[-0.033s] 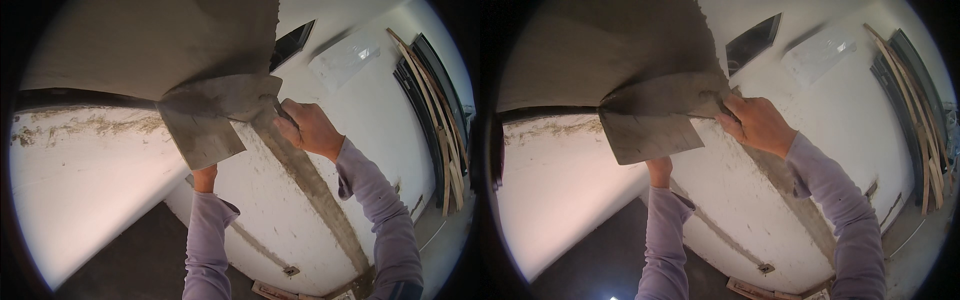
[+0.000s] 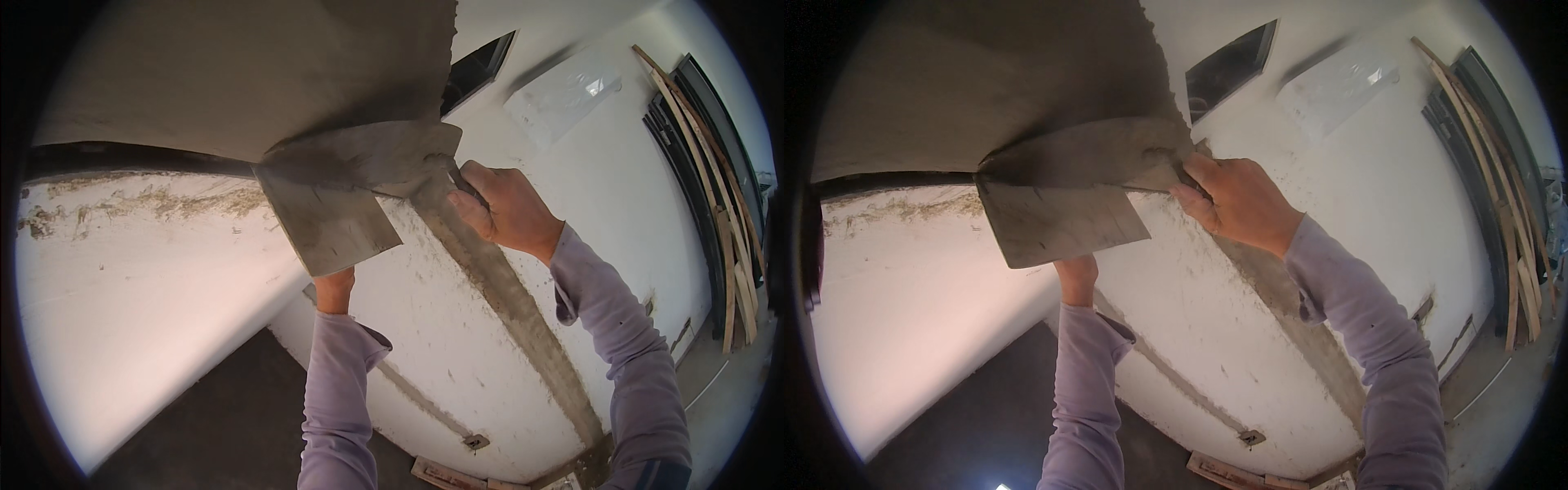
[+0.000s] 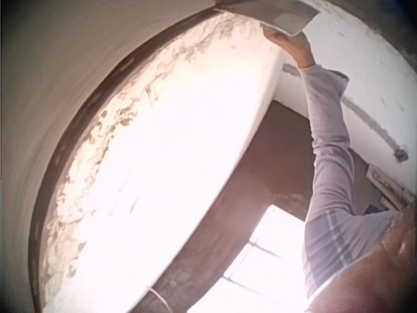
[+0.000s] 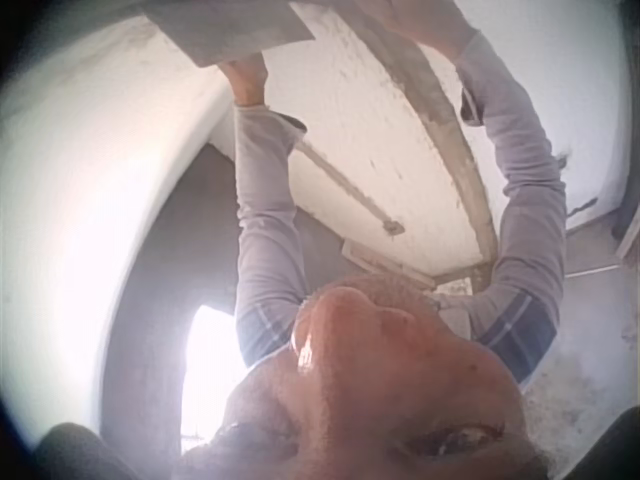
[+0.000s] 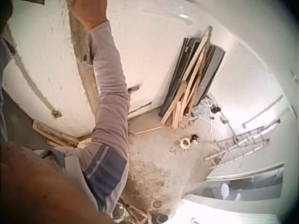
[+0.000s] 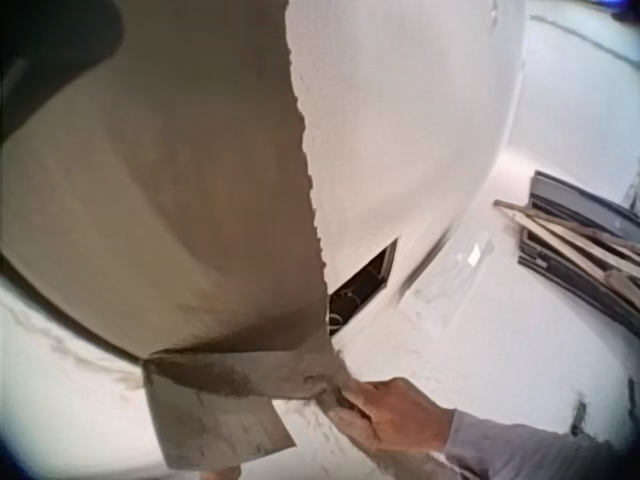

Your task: The person applies plaster to a wall corner using a trowel and a hawk, and then cleans the hawk in a bucket using a brush and a trowel.

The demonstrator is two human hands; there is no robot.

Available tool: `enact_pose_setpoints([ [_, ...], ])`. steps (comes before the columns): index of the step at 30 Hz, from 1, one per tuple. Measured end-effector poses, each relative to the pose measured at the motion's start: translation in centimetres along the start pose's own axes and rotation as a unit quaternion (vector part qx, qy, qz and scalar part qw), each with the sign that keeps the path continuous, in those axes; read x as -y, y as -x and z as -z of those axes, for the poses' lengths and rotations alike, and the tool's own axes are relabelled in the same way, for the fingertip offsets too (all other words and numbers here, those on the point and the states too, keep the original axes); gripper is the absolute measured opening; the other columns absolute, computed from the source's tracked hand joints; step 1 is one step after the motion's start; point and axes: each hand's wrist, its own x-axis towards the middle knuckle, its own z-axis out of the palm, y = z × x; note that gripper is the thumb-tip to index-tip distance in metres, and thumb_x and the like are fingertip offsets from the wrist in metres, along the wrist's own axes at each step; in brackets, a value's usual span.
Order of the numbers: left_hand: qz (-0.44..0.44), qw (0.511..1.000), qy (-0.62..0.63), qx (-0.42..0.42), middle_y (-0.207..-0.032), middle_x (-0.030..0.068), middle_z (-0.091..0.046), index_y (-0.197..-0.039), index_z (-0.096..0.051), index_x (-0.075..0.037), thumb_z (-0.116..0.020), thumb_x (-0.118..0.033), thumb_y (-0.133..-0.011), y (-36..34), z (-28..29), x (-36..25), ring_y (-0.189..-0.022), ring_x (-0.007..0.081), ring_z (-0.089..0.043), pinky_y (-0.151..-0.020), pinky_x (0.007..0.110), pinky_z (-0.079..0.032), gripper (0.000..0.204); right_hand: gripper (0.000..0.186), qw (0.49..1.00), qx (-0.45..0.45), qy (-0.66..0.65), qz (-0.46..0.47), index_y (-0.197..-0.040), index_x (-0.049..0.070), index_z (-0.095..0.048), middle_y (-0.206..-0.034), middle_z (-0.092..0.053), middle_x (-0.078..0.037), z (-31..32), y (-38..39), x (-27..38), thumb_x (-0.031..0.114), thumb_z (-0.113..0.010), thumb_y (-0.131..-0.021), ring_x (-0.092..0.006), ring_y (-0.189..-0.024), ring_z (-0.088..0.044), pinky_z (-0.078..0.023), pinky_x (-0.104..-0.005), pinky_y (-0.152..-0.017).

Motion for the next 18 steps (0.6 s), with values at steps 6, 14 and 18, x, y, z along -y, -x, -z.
enact_pose_setpoints([
  [6, 0.042, 0.987, 0.153, -0.015, -0.121, 0.0071, -0.055, -0.128, -0.047, -0.002, -0.064, -0.008, -0.089, -0.3, -0.1, -0.7, -0.107, 0.0182, -0.055, -0.091, 0.033, -0.048, 0.043, 0.036, 1.000, 0.015, 0.011, -0.005, -0.082, 0.000, -0.051, -0.054, -0.051, -0.020, -1.6, 1.1, -2.5, 0.034, -0.053, -0.093, -0.0385, -0.052, -0.054, -0.040, -0.0462, -0.050],
  [14, -0.101, 0.977, -0.185, -0.015, -0.110, 0.0154, -0.062, -0.111, -0.059, 0.001, -0.052, -0.002, -0.090, -0.1, 0.6, -0.7, -0.101, 0.0331, -0.057, -0.090, 0.040, -0.045, 0.022, 0.037, 0.999, 0.044, 0.027, -0.004, -0.081, 0.000, -0.055, -0.054, -0.052, -0.019, -4.6, 1.6, -6.8, 0.035, -0.052, -0.094, -0.0374, -0.052, -0.054, -0.042, -0.0459, -0.051],
  [18, -0.079, 0.975, -0.206, -0.009, -0.108, 0.0159, -0.063, -0.109, -0.061, 0.000, -0.052, 0.000, -0.088, -0.3, 1.1, -0.3, -0.101, 0.0364, -0.057, -0.089, 0.042, -0.045, 0.023, 0.038, 0.996, 0.067, 0.047, -0.029, -0.082, 0.001, -0.056, -0.054, -0.053, -0.018, -5.9, 2.2, -8.6, 0.036, -0.051, -0.095, -0.0363, -0.052, -0.055, -0.043, -0.0453, -0.051],
])
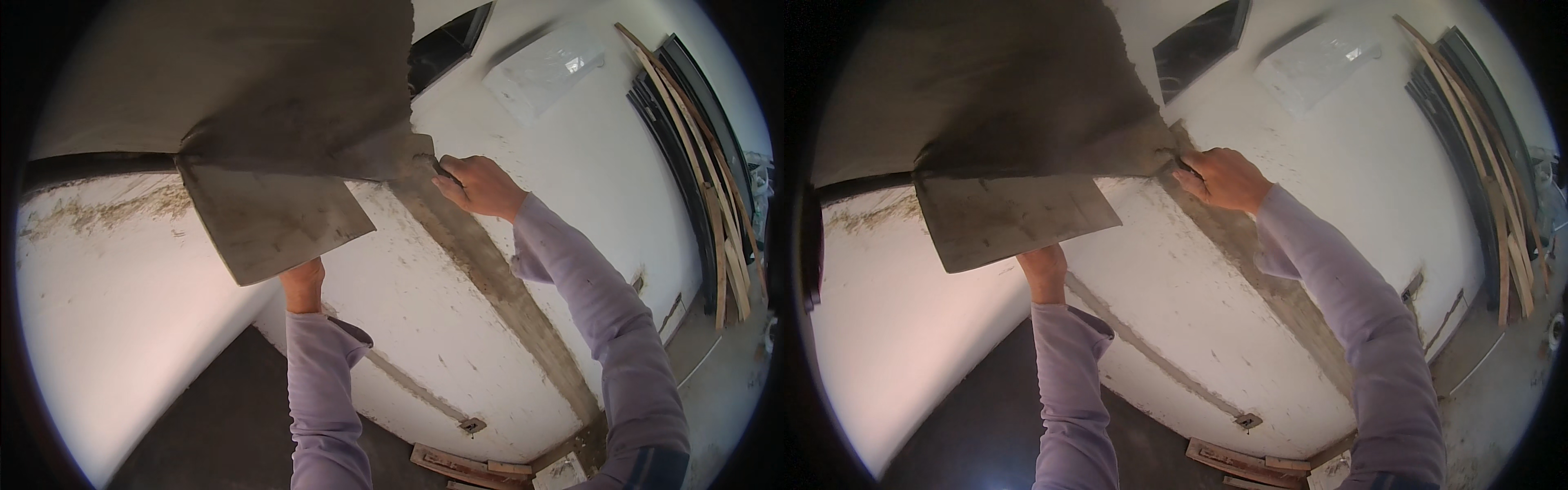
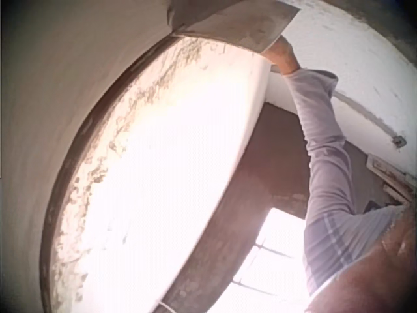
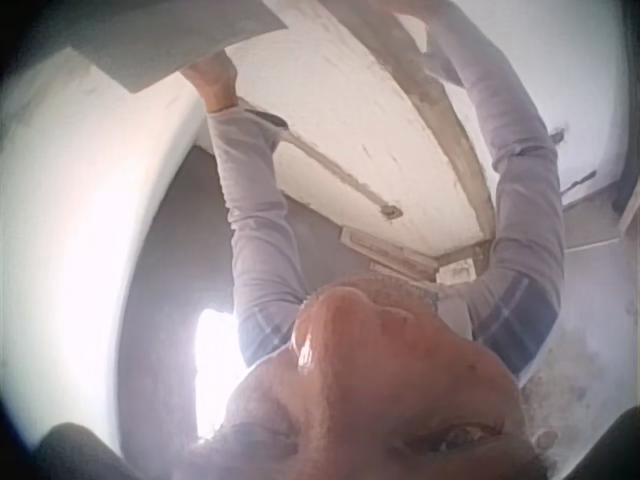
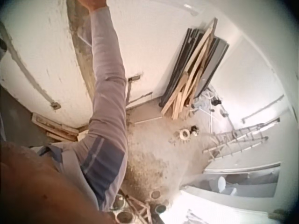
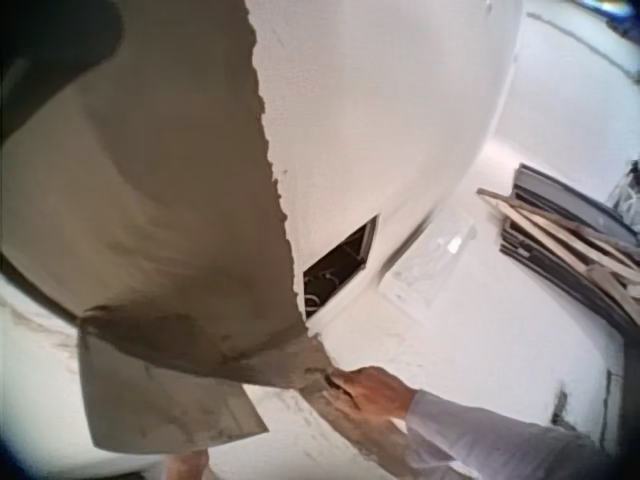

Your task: The person applies plaster to a wall corner using a trowel and a hawk, and then cleans the hawk in a bucket using a brush and a trowel.

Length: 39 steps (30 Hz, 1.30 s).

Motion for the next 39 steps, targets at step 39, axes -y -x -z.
enact_pose_setpoints([
  [39, 0.076, 0.972, 0.221, -0.022, -0.118, 0.0079, -0.057, -0.121, -0.051, 0.003, -0.056, -0.010, -0.091, -1.1, -1.9, -1.2, -0.103, 0.0200, -0.056, -0.090, 0.031, -0.045, 0.033, 0.015, 0.889, 0.047, 0.437, 0.126, -0.054, 0.015, -0.063, -0.058, -0.061, 0.000, 14.2, -4.1, 17.6, 0.010, -0.067, -0.067, -0.0149, -0.062, -0.064, -0.047, -0.0282, -0.047],
])
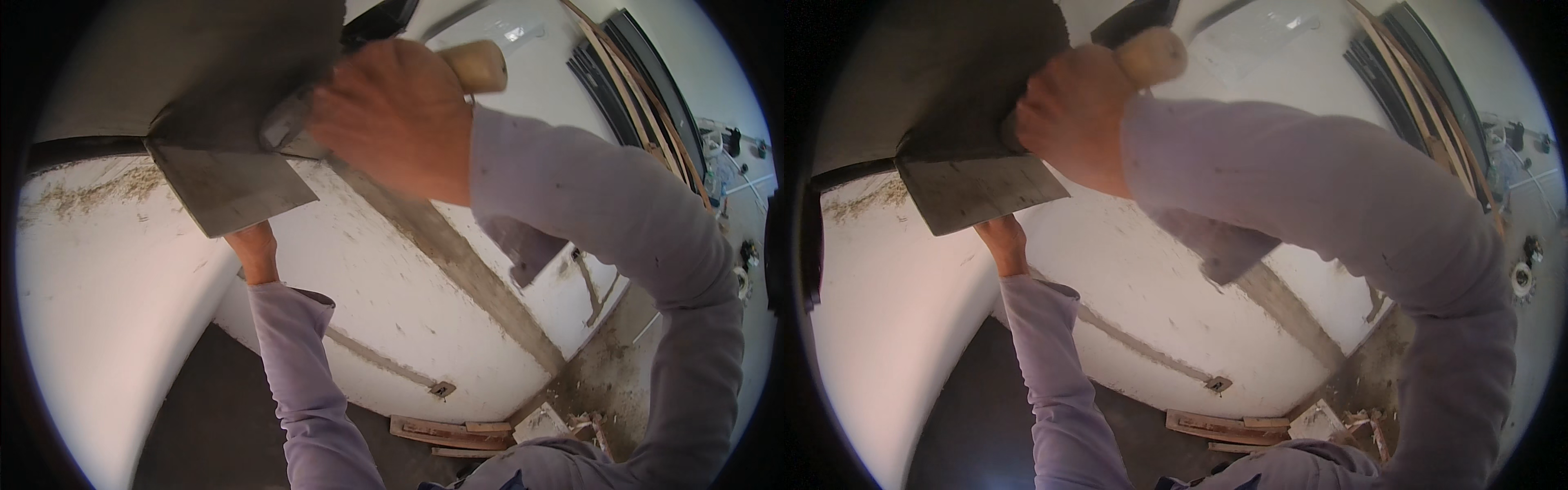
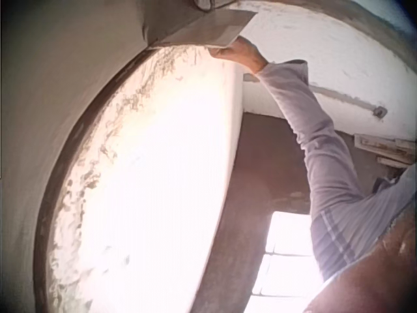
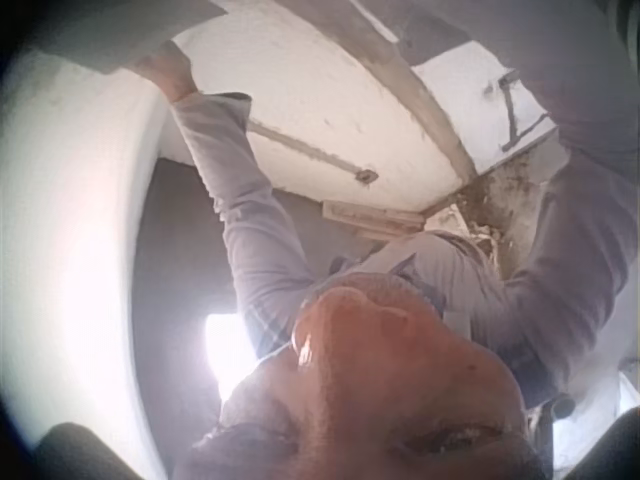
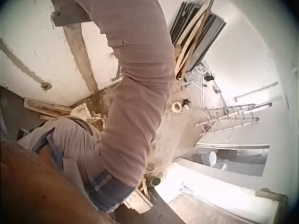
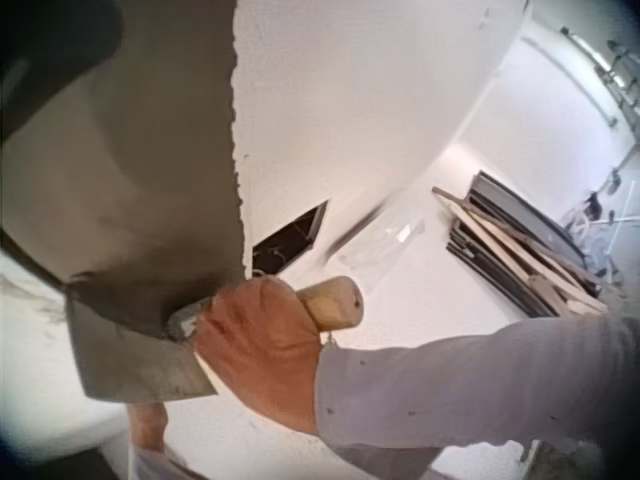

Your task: The person applies plaster to a wall corner using a trowel and a hawk, and then cleans the hawk in a bucket using a brush and a trowel.

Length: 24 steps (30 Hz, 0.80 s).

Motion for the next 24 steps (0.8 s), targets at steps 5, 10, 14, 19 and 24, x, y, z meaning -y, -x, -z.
enact_pose_setpoints([
  [5, 0.069, 0.991, 0.107, -0.028, -0.117, 0.0070, -0.056, -0.120, -0.051, 0.003, -0.056, -0.017, -0.092, 0.0, -0.3, -0.7, -0.101, 0.0150, -0.054, -0.088, 0.028, -0.045, 0.035, 0.007, 1.000, -0.003, -0.007, -0.018, -0.065, 0.016, -0.067, -0.066, -0.067, 0.000, 4.0, 1.9, -1.6, 0.012, -0.067, -0.071, -0.0167, -0.070, -0.067, -0.051, -0.0331, -0.056],
  [10, 0.005, 1.000, -0.014, 0.013, -0.113, 0.0073, -0.059, -0.118, -0.053, 0.003, -0.057, -0.004, -0.088, 0.3, 1.8, 1.2, -0.098, 0.0180, -0.057, -0.086, 0.030, -0.048, 0.031, 0.016, 0.997, 0.034, 0.020, -0.066, -0.089, 0.007, -0.065, -0.077, -0.062, -0.003, 4.2, 7.0, -2.7, 0.022, -0.063, -0.084, -0.0158, -0.068, -0.063, -0.050, -0.0304, -0.054],
  [14, -0.029, 0.996, -0.077, 0.014, -0.114, 0.0080, -0.059, -0.119, -0.052, 0.003, -0.059, -0.005, -0.088, -0.5, 2.6, -0.6, -0.101, 0.0192, -0.057, -0.088, 0.031, -0.047, 0.033, 0.008, 0.993, -0.080, -0.042, -0.080, -0.063, 0.009, -0.062, -0.068, -0.060, -0.006, -4.6, 7.0, -2.5, 0.011, -0.064, -0.071, -0.0213, -0.066, -0.061, -0.044, -0.0347, -0.051],
  [19, 0.060, 0.984, 0.160, -0.045, -0.115, 0.0083, -0.058, -0.110, -0.058, 0.004, -0.057, 0.001, -0.087, 0.1, -0.4, -0.1, -0.102, 0.0172, -0.056, -0.088, 0.029, -0.046, 0.023, 0.030, 0.993, 0.048, -0.018, -0.107, -0.101, 0.003, -0.063, -0.083, -0.061, -0.005, -11.2, 4.7, -0.7, 0.028, -0.064, -0.085, -0.0188, -0.081, -0.062, -0.049, -0.0333, -0.063],
  [24, -0.017, 0.999, -0.021, -0.019, -0.117, 0.0086, -0.058, -0.115, -0.056, 0.003, -0.058, 0.000, -0.087, 0.2, 0.7, 0.6, -0.102, 0.0173, -0.056, -0.089, 0.029, -0.046, 0.028, 0.034, 0.993, 0.010, -0.035, -0.109, -0.109, 0.005, -0.063, -0.085, -0.061, -0.004, -9.4, 2.4, -0.8, 0.030, -0.064, -0.085, -0.0186, -0.081, -0.061, -0.048, -0.0334, -0.062],
])
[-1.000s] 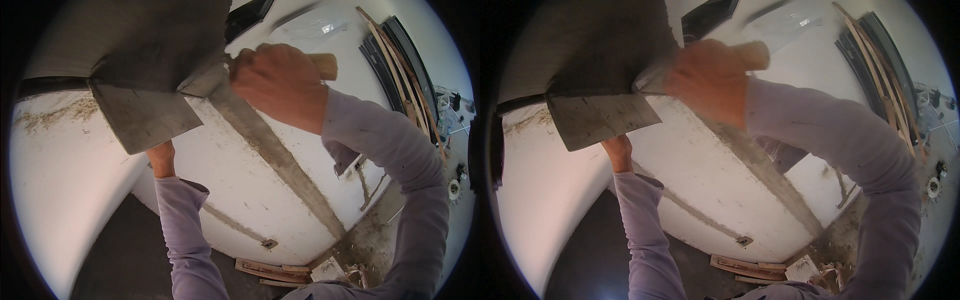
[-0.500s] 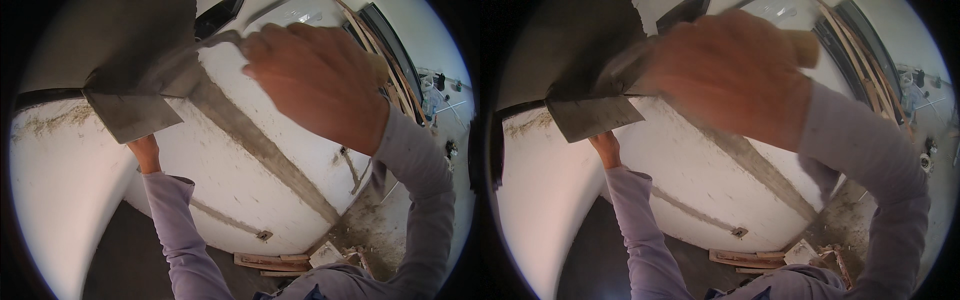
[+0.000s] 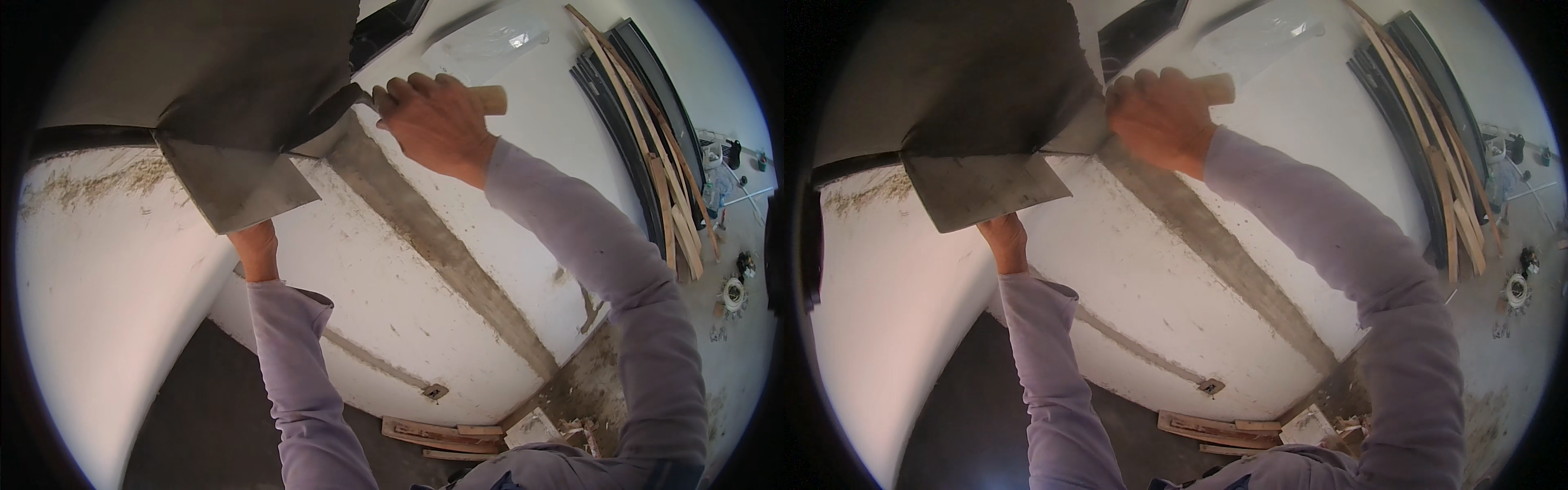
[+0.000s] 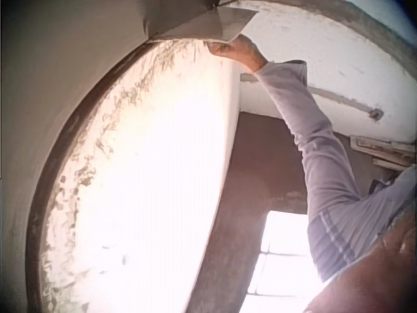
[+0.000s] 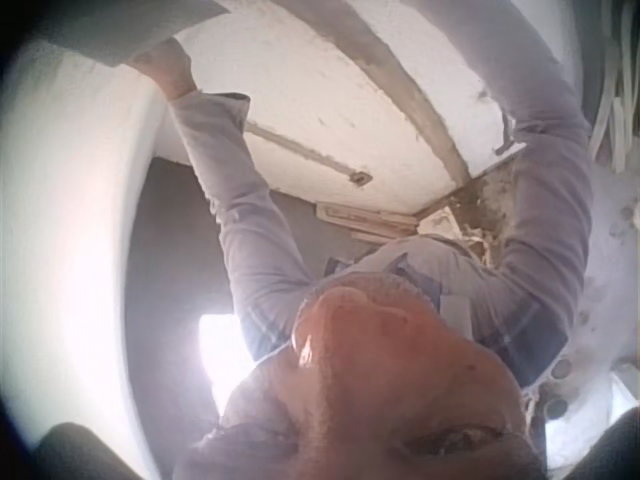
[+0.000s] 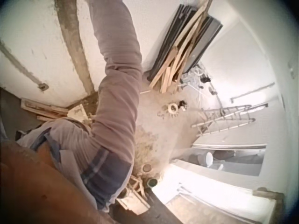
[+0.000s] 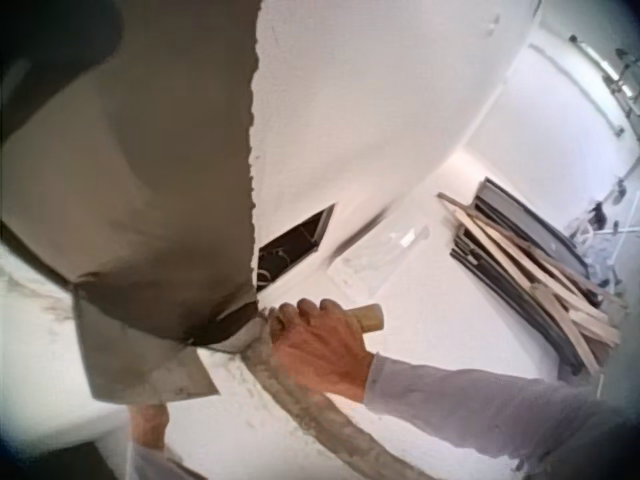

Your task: The person applies plaster to a wall corner using a trowel and a hawk, and then cleans the hawk in a bucket using a brush and a trowel.

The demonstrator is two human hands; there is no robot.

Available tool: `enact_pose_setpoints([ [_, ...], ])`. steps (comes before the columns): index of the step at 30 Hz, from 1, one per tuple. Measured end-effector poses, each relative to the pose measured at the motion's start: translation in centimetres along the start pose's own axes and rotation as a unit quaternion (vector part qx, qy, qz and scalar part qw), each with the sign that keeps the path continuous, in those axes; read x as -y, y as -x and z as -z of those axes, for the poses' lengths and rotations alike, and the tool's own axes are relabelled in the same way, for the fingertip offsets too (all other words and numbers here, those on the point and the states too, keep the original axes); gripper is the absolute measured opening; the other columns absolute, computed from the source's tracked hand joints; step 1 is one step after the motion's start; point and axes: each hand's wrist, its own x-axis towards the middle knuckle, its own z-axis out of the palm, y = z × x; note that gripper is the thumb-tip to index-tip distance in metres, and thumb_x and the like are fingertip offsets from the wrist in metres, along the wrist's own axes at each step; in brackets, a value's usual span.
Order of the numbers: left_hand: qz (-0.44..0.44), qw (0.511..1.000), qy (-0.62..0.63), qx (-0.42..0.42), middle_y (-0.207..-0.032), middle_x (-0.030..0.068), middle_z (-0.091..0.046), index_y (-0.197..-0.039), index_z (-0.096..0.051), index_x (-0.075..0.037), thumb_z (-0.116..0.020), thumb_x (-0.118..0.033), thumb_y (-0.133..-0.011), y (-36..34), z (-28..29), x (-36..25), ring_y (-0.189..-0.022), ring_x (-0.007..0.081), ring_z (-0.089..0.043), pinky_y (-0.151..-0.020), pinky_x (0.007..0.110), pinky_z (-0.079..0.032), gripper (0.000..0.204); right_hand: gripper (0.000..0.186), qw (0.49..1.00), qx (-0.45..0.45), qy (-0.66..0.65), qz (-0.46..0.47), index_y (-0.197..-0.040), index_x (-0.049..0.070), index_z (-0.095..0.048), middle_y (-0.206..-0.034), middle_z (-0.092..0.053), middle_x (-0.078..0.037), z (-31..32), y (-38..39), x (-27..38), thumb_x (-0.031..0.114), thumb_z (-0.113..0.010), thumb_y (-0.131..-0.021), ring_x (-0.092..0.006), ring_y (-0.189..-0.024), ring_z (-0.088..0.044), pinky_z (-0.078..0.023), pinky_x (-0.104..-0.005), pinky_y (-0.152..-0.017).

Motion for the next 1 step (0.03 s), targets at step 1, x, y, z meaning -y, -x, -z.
enact_pose_setpoints([
  [1, 0.001, 1.000, -0.001, -0.001, -0.117, 0.0086, -0.058, -0.115, -0.056, 0.003, -0.058, 0.000, -0.087, 0.15, 0.06, 0.02, -0.102, 0.0173, -0.056, -0.089, 0.029, -0.046, 0.028, 0.039, 1.000, 0.017, -0.017, -0.012, -0.112, 0.007, -0.062, -0.087, -0.062, -0.005, 0.85, 0.10, -0.05, 0.032, -0.066, -0.083, -0.0190, -0.083, -0.062, -0.049, -0.0353, -0.064],
])
